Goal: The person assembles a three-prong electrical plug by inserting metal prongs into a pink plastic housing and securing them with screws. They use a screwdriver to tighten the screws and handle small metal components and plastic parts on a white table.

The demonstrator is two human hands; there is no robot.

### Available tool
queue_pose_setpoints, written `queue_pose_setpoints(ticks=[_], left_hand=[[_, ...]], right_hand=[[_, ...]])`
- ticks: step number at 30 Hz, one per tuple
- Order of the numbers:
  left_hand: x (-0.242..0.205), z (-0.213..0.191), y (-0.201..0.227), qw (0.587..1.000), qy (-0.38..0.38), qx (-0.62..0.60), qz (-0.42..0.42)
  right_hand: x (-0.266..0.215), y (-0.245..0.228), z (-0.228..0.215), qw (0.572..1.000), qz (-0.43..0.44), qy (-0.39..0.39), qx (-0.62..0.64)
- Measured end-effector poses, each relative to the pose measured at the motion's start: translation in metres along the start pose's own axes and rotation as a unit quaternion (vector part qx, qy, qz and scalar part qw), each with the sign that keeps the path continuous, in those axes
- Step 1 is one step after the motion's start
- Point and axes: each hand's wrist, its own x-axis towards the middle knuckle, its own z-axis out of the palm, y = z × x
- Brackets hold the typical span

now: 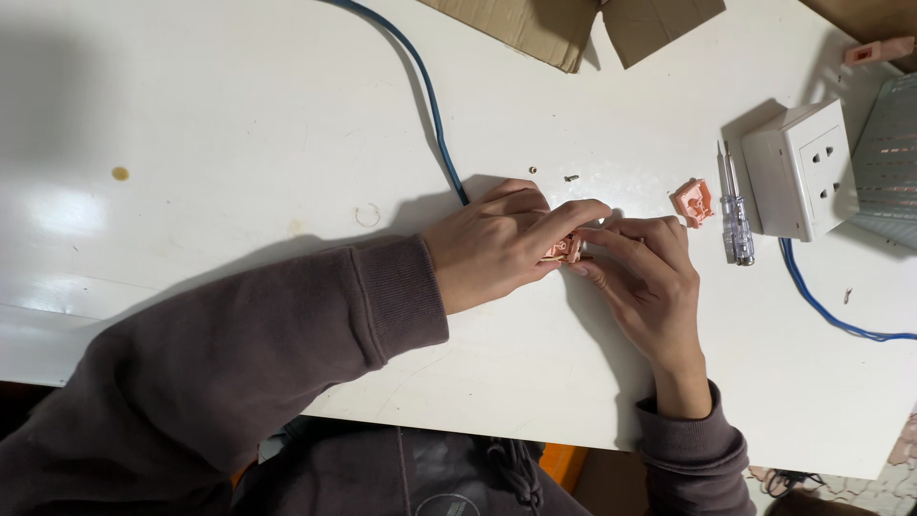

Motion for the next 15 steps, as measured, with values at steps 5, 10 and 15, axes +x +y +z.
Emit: queue_pose_setpoints(ticks=[5, 10, 15], left_hand=[[0.0010, -0.0016, -0.0002, 1.000, -0.024, -0.010, 0.000], [0.0030, -0.0055, 0.0022, 0.999, -0.031, -0.038, -0.006], [0.0039, -0.0050, 0.0017, 0.997, -0.036, -0.060, -0.010]], right_hand=[[0.0000, -0.0021, -0.0020, 1.000, 0.008, -0.004, -0.021], [0.0005, -0.0034, -0.0029, 1.000, 0.011, -0.009, -0.013], [-0.0043, 0.0058, -0.0008, 1.000, -0.003, -0.001, -0.015]])
